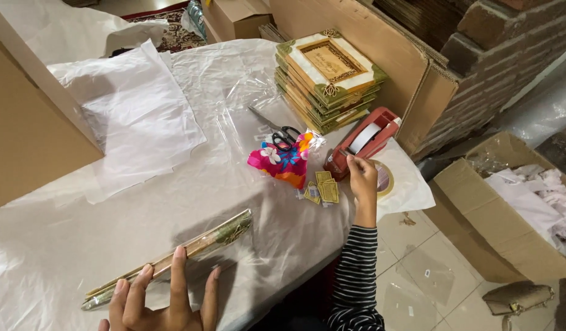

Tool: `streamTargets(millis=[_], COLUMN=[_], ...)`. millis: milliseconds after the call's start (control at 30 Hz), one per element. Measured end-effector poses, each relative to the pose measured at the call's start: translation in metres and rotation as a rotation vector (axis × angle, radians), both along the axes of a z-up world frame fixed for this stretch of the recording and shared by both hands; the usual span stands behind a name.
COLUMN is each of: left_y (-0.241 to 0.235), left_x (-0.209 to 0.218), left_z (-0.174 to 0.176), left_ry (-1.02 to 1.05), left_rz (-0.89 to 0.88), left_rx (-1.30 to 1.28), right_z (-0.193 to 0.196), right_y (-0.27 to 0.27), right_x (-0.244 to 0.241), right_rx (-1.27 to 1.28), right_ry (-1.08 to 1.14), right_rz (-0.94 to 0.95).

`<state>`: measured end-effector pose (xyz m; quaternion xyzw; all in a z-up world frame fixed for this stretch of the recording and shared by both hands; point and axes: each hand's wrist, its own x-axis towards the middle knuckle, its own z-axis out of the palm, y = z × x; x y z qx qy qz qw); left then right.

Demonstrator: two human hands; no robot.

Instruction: A person packages a picture frame by sliding it into a plastic sleeve and applying several small adhesive labels to the back.

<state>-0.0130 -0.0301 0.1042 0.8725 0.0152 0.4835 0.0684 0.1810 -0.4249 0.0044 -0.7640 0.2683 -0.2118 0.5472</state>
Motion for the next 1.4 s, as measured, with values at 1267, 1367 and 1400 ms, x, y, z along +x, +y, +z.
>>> streamTargets(millis=[1267, 1367, 1400], left_y=[0.001, 0.0, -0.001], left_x=[-0.005, -0.005, -0.005], left_z=[0.01, 0.012, 0.013], left_ry=[0.039, 0.051, 0.056], left_rz=[0.05, 0.055, 0.058], left_rx=[0.065, 0.064, 0.064], right_z=[0.01, 0.007, 0.006], right_y=[0.021, 0.021, 0.02], right_x=[0.023, 0.024, 0.024], right_rx=[0.189, 0.163, 0.125], right_ry=[-0.313, -0.33, -0.341], right_rz=[-0.225, -0.226, -0.228])
